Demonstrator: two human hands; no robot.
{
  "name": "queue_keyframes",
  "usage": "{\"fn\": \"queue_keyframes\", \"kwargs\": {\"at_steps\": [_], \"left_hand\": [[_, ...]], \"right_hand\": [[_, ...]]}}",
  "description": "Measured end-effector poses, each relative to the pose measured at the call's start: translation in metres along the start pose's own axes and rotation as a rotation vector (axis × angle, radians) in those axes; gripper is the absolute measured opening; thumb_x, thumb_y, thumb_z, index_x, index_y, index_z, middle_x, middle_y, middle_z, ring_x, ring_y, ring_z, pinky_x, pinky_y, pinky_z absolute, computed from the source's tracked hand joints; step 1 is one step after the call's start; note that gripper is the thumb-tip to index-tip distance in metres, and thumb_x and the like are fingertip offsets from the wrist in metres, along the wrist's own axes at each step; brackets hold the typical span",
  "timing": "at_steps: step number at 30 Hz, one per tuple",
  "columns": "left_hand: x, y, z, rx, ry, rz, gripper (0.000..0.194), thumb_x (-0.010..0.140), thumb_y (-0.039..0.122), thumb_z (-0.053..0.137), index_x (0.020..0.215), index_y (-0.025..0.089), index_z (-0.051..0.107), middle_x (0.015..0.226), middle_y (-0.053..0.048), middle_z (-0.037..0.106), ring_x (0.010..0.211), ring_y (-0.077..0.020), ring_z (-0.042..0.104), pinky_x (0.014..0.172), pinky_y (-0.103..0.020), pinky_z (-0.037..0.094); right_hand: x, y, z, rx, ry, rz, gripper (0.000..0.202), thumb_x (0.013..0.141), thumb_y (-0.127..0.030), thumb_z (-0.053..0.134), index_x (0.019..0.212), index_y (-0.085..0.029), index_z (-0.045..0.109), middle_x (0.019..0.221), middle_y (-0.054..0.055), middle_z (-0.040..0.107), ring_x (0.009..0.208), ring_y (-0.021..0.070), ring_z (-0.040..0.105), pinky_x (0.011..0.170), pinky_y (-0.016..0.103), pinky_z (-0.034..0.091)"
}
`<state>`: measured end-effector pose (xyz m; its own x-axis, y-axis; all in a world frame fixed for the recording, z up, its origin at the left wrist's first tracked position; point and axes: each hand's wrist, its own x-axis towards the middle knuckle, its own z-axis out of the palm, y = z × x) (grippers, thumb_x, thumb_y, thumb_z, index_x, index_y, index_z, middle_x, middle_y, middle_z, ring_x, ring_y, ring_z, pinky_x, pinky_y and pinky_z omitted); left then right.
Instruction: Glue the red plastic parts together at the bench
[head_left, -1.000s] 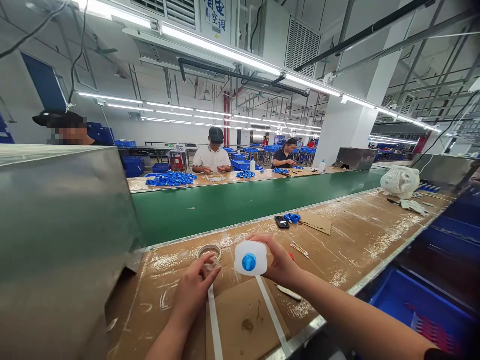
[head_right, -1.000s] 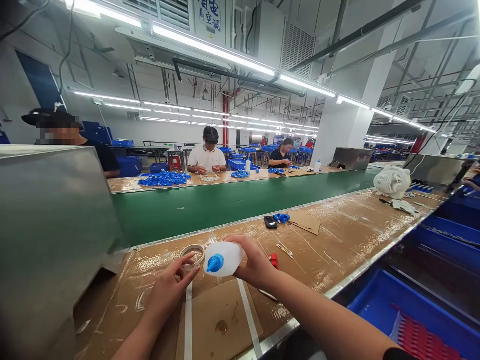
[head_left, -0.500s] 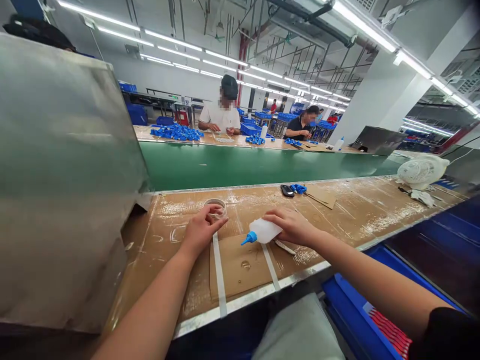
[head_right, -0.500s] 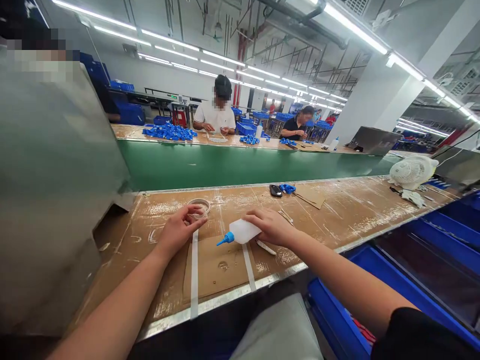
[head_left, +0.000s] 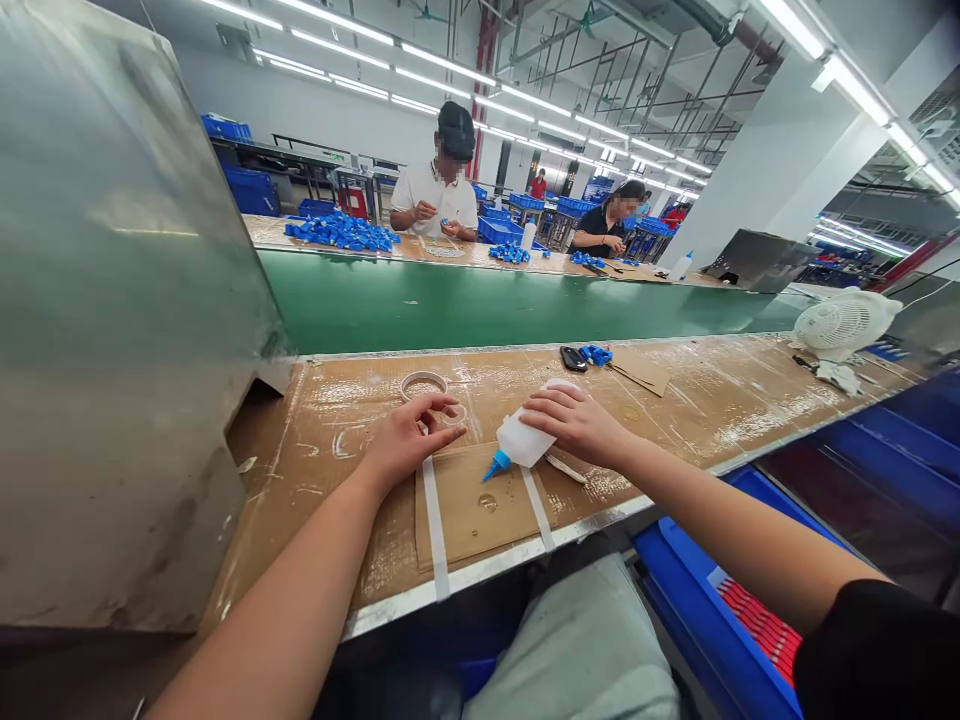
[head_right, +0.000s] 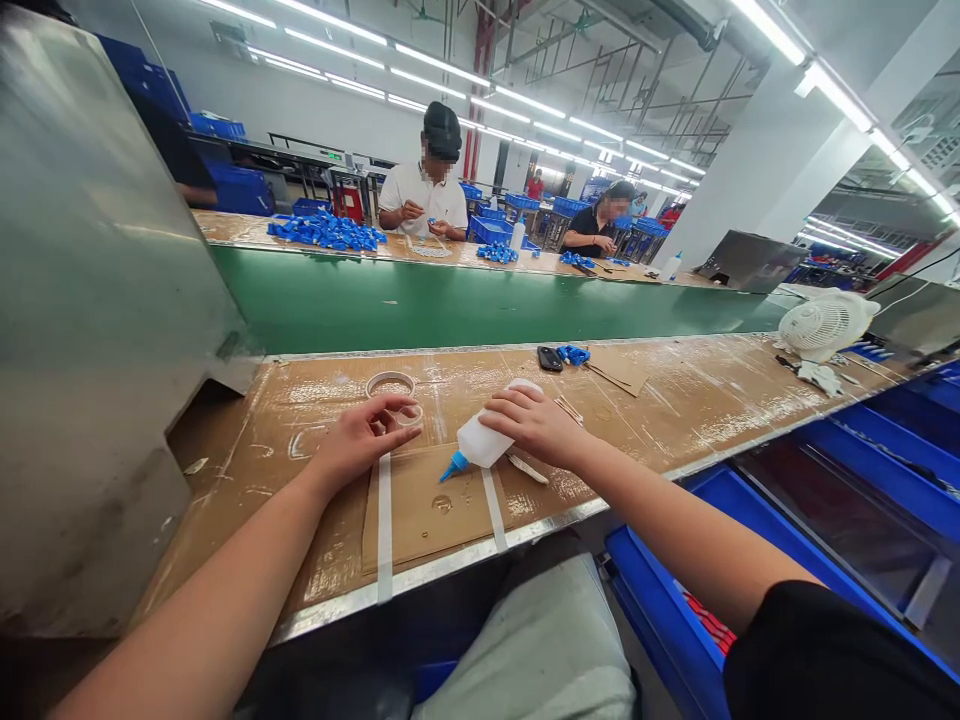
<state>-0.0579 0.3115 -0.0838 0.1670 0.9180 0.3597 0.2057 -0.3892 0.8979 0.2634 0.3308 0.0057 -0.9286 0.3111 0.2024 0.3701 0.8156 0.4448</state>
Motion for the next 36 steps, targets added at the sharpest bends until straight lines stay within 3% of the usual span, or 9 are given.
{"fn": "queue_keyframes", "kwargs": {"at_steps": [10, 21, 36], "left_hand": [[-0.002, 0.005, 0.000, 0.022, -0.027, 0.013, 0.045, 0.080, 0.053, 0.076, 0.115, 0.024, 0.069, 0.107, -0.002, 0.073, 0.068, -0.0131, 0.059, 0.068, -0.029, 0.048], [-0.002, 0.004, 0.000, 0.036, -0.043, 0.010, 0.043, 0.081, 0.052, 0.077, 0.114, 0.025, 0.069, 0.106, -0.001, 0.072, 0.070, -0.0126, 0.060, 0.069, -0.028, 0.048], [-0.001, 0.005, 0.001, 0.063, -0.051, -0.021, 0.048, 0.078, 0.057, 0.076, 0.113, 0.024, 0.070, 0.107, -0.004, 0.073, 0.073, -0.0155, 0.061, 0.072, -0.031, 0.050]], "right_hand": [[0.003, -0.001, 0.000, 0.090, -0.021, 0.045, 0.041, 0.100, -0.016, 0.053, 0.140, -0.026, 0.058, 0.136, 0.008, 0.064, 0.127, 0.0257, 0.056, 0.112, 0.049, 0.041], [-0.003, -0.003, 0.006, 0.069, -0.019, 0.100, 0.039, 0.099, -0.018, 0.054, 0.138, -0.022, 0.058, 0.138, 0.009, 0.062, 0.127, 0.0268, 0.055, 0.112, 0.048, 0.039], [-0.006, -0.005, 0.006, 0.126, -0.007, 0.125, 0.042, 0.099, -0.018, 0.054, 0.140, -0.026, 0.058, 0.137, 0.009, 0.062, 0.126, 0.0272, 0.055, 0.112, 0.050, 0.039]]}}
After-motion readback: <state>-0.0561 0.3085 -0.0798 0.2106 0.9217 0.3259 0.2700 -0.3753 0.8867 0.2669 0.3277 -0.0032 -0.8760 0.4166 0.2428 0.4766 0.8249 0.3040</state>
